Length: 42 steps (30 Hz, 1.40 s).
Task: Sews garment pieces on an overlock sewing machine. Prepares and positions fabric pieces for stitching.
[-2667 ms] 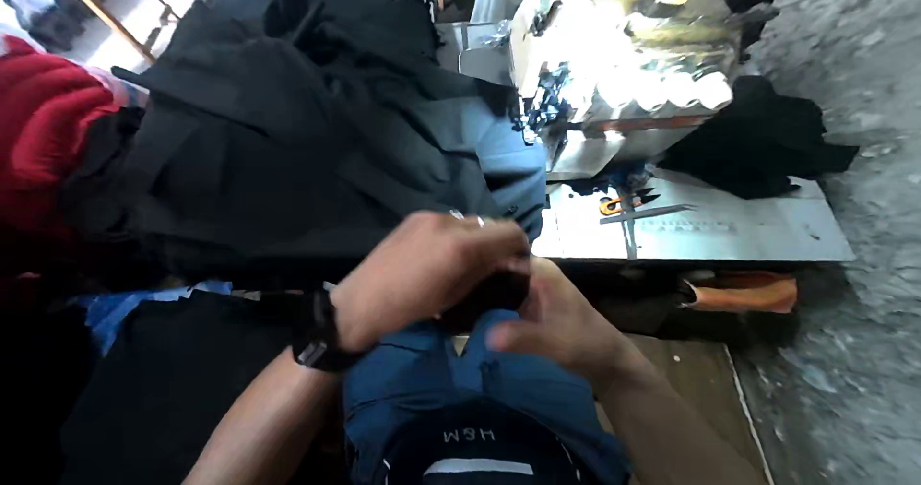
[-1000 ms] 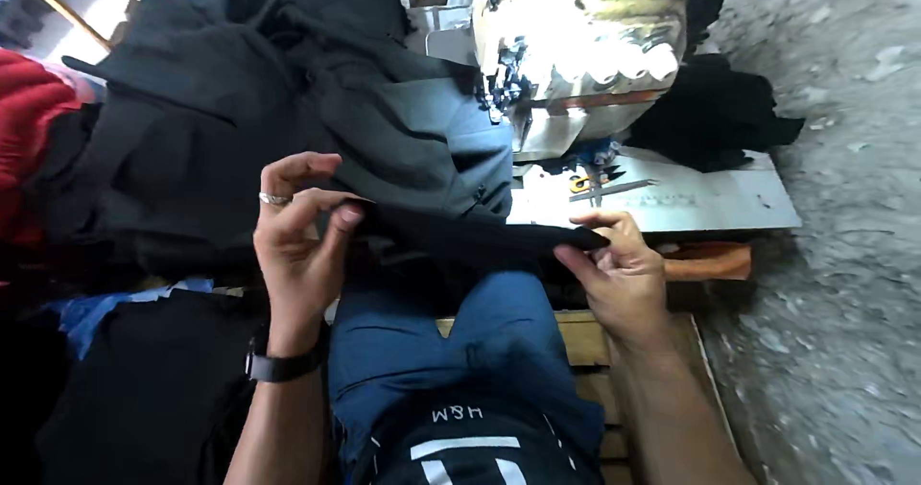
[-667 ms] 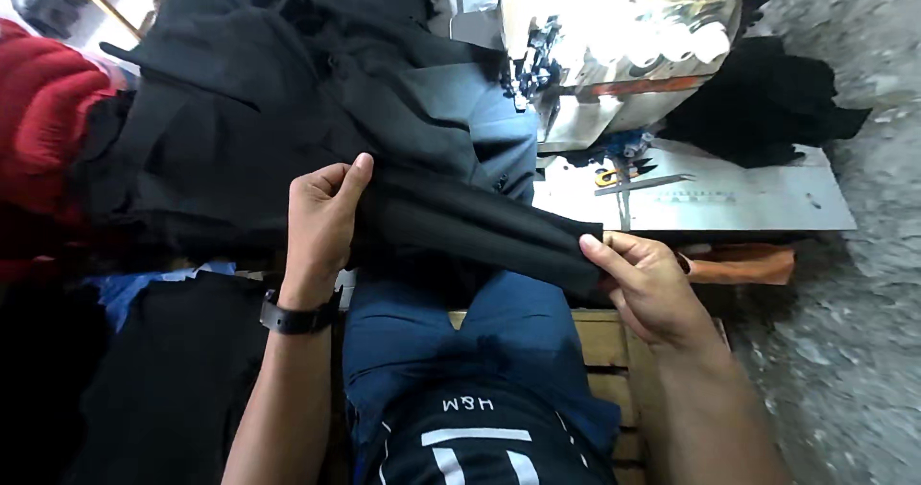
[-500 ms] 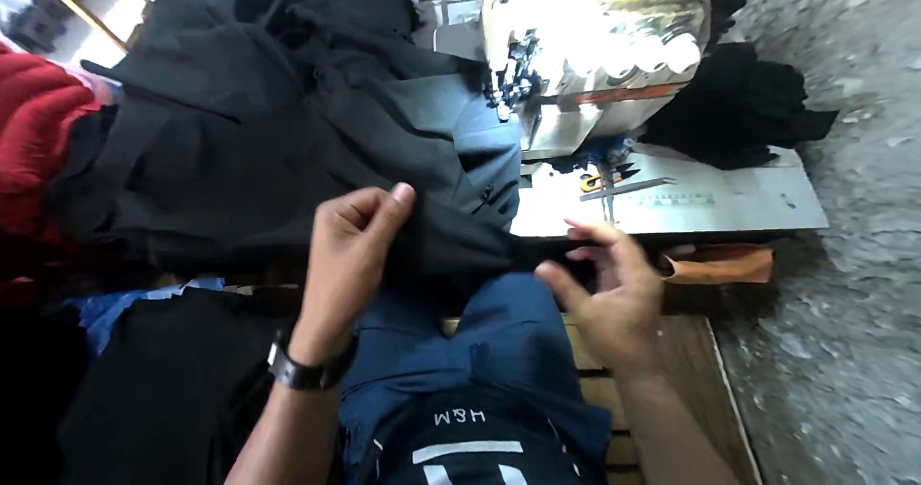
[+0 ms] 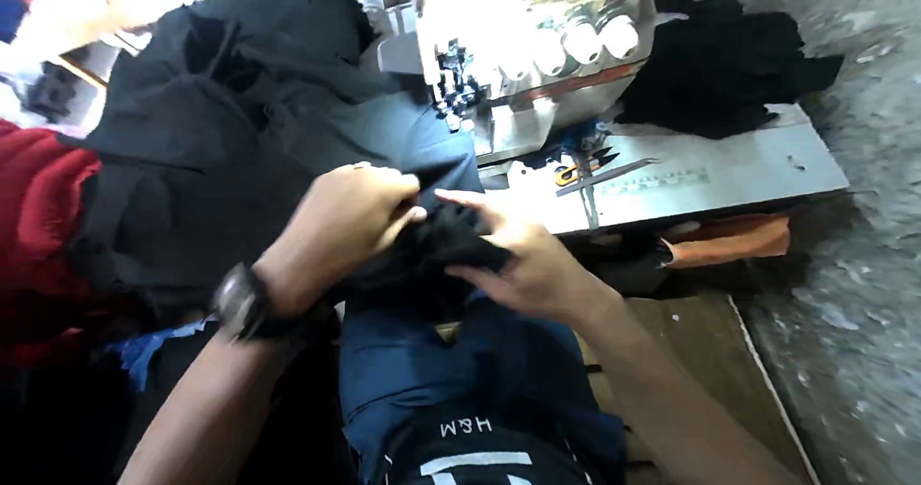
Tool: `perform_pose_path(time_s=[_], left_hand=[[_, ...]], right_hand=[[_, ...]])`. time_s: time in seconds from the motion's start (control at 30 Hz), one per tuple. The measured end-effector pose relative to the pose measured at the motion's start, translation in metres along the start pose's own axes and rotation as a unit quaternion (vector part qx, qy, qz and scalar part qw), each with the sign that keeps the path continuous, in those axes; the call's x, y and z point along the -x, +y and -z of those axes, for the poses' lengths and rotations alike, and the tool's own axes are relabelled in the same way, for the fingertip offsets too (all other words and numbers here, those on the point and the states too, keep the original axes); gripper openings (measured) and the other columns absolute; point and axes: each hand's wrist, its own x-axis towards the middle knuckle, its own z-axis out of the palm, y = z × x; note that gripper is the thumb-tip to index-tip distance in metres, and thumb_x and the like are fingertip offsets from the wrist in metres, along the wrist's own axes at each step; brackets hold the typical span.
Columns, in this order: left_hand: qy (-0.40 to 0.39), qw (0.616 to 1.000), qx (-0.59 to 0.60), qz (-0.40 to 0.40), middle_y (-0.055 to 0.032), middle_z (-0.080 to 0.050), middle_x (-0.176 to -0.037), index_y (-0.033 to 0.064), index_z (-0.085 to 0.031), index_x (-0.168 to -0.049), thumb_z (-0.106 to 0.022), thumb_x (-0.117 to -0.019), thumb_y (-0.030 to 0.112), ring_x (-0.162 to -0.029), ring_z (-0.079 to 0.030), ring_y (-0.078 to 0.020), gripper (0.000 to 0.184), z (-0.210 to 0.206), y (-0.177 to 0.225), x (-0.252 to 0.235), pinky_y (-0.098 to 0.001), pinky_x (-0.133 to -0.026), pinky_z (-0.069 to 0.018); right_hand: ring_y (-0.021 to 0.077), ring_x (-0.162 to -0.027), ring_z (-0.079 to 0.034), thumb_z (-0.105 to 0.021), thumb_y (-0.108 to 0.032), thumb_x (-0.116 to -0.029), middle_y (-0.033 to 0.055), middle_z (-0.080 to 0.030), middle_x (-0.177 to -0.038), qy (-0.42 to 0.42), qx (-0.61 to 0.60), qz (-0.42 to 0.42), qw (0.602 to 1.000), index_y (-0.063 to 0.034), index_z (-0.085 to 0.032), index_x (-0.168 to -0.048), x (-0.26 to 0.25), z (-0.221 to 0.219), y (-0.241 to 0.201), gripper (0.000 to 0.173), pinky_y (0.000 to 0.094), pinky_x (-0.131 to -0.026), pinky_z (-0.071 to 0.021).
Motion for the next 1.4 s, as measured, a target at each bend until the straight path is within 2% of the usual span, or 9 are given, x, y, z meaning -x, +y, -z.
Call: perform_pose_path(time_s=[0.2,0.3,0.4,0.6,0.73,0.87,0.97,1.1,1.4], left_hand=[[0.077,0.982,0.156,-0.069,0.0012,-0.068,-0.115,0.0227,-0.066,-0.066,-0.061,-0.0982,0.046,-0.124,-0.054,-0.0197,0.040,0.042,0.027,0.022,-0.0501,-0.107,-0.0358],[0.146,0.965,0.216,0.015,-0.0042,-0.063,-0.138,0.0148,-0.078,-0.099,-0.051,-0.1044,0.049,-0.136,-0.052,-0.0197,0.043,0.002,0.021,-0.001,-0.0472,-0.115,-0.0407],[0.172,0.951,0.187,0.177,-0.0069,-0.034,-0.167,0.0149,-0.054,-0.151,-0.039,-0.1099,0.029,-0.154,-0.030,-0.0237,0.046,-0.054,-0.006,-0.035,-0.0488,-0.124,-0.0286],[0.115,0.954,0.240,0.138,0.0005,-0.017,-0.173,0.0201,-0.039,-0.161,-0.029,-0.1093,0.029,-0.160,-0.010,-0.0174,0.053,-0.076,-0.054,-0.041,-0.0478,-0.130,-0.0178],[0.171,0.956,0.195,0.138,-0.0105,-0.035,-0.166,0.0065,-0.050,-0.152,-0.053,-0.1043,0.034,-0.153,-0.034,-0.0242,0.055,-0.045,0.000,-0.014,-0.0461,-0.124,-0.0336],[0.162,0.893,0.417,0.034,-0.0044,-0.047,-0.156,0.0128,-0.050,-0.150,-0.073,-0.0910,0.053,-0.144,-0.045,-0.0187,0.075,-0.055,0.073,0.006,-0.0430,-0.116,-0.0440],[0.121,0.873,0.473,-0.003,-0.0068,-0.052,-0.151,0.0078,-0.048,-0.151,-0.080,-0.0856,0.049,-0.138,-0.051,-0.0162,0.084,-0.067,0.096,0.006,-0.0384,-0.112,-0.0483],[0.187,0.872,0.452,-0.020,-0.0054,-0.066,-0.118,0.0061,-0.073,-0.113,-0.077,-0.0929,0.020,-0.112,-0.064,-0.0120,0.025,-0.060,0.101,0.024,-0.0289,-0.094,-0.0571],[0.165,0.826,0.525,0.125,0.0047,-0.072,-0.083,0.0091,-0.075,-0.097,-0.063,-0.1026,0.017,-0.074,-0.068,-0.0024,0.016,-0.052,0.093,0.057,-0.0207,-0.066,-0.0578]], right_hand=[[0.0137,-0.093,-0.072,-0.062,-0.002,-0.0898,-0.0007,-0.075,-0.107,-0.103,0.035,0.100,0.989,-0.0157,-0.076,-0.096,-0.001,0.038,0.009,0.021,0.0368,-0.073,-0.0596],[0.0097,-0.102,-0.071,-0.057,-0.010,-0.0919,-0.0004,-0.076,-0.109,-0.106,0.029,0.083,0.990,-0.0182,-0.079,-0.101,0.023,0.063,0.039,0.025,0.0309,-0.085,-0.0598],[0.0096,-0.096,-0.073,-0.060,-0.020,-0.0862,-0.0030,-0.077,-0.100,-0.121,0.077,0.011,0.990,-0.0206,-0.081,-0.094,0.030,0.062,0.068,0.022,0.0357,-0.081,-0.0605],[0.0095,-0.099,-0.064,-0.065,-0.022,-0.0809,-0.0119,-0.073,-0.096,-0.079,0.118,-0.086,0.986,-0.0252,-0.080,-0.087,0.023,0.048,0.095,0.017,0.0361,-0.083,-0.0537],[0.0156,-0.129,-0.054,-0.068,-0.020,-0.0836,0.0005,-0.065,-0.131,0.015,-0.015,-0.096,0.995,-0.0171,-0.079,-0.083,0.032,0.042,0.070,0.011,0.0388,-0.107,-0.0465],[0.0010,-0.087,-0.067,-0.066,-0.010,-0.0874,-0.0030,-0.070,-0.092,0.034,-0.118,-0.132,0.984,-0.0078,-0.073,-0.090,0.047,0.041,0.026,0.007,0.0199,-0.077,-0.0592],[-0.0051,-0.083,-0.066,-0.058,-0.011,-0.1007,-0.0074,-0.070,-0.086,-0.009,-0.199,-0.165,0.966,-0.0084,-0.072,-0.097,0.048,0.031,0.000,0.014,0.0150,-0.076,-0.0573],[-0.0048,-0.081,-0.065,-0.047,-0.010,-0.1028,-0.0099,-0.070,-0.082,-0.011,-0.283,-0.213,0.935,-0.0138,-0.073,-0.089,0.052,0.018,-0.025,0.030,0.0162,-0.075,-0.0554],[-0.0024,-0.076,-0.067,-0.051,-0.031,-0.1095,-0.0068,-0.071,-0.080,-0.190,-0.241,-0.190,0.933,-0.0101,-0.072,-0.093,0.052,0.011,-0.049,0.034,0.0188,-0.068,-0.0572]])
